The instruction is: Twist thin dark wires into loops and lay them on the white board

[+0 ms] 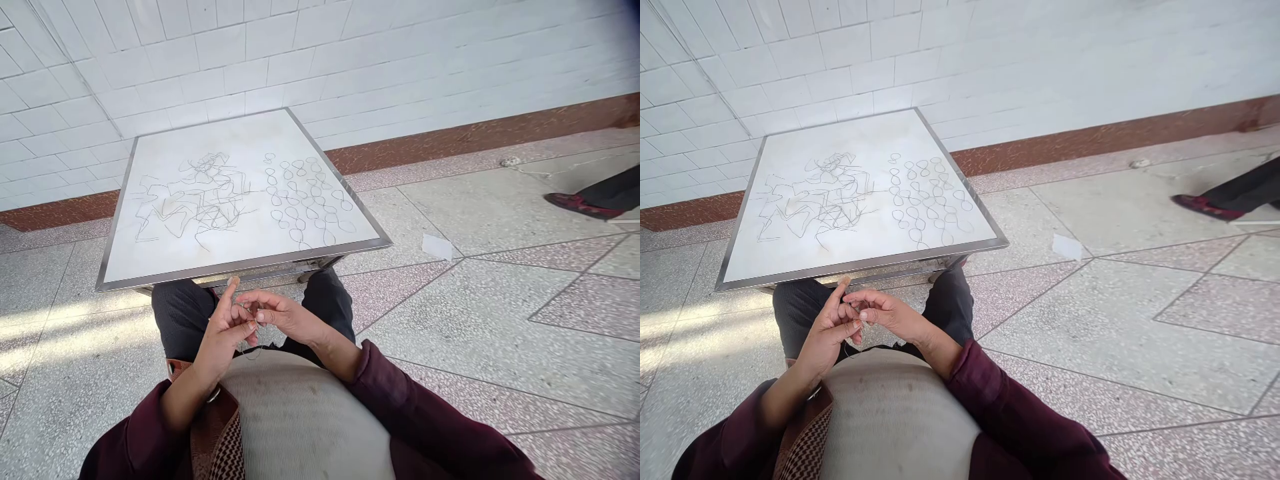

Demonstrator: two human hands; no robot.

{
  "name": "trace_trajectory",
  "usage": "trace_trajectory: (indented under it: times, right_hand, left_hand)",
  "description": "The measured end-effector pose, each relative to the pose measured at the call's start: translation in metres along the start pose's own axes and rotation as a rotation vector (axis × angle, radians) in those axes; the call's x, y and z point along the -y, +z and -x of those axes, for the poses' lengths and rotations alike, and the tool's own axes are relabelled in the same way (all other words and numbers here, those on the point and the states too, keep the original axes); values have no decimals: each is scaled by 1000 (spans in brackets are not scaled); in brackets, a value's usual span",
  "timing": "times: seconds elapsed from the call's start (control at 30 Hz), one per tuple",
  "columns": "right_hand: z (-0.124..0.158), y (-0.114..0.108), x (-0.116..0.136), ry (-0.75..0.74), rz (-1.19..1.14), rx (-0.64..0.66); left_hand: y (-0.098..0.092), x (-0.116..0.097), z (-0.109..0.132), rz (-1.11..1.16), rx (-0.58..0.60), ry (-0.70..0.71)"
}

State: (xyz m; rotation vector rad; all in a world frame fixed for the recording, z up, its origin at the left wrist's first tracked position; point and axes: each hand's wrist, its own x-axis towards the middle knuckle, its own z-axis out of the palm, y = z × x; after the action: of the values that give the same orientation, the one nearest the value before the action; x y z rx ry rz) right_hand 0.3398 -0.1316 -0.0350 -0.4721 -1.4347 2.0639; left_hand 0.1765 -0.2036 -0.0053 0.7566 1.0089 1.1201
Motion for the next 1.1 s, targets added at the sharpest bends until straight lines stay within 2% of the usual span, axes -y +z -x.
trace_trajectory:
  times: [0.23,0.6,1.1]
  right_hand:
    - [-3,6,-1,5,-219,82]
    - [-2,6,3,8,-277,161]
    - [-1,11,-3,13,-289,108]
  left_hand:
    - [4,-1,3,24,22,-40]
    - [7,-3,5,18,14,-24]
    - [11,-2,8,3,7,-10]
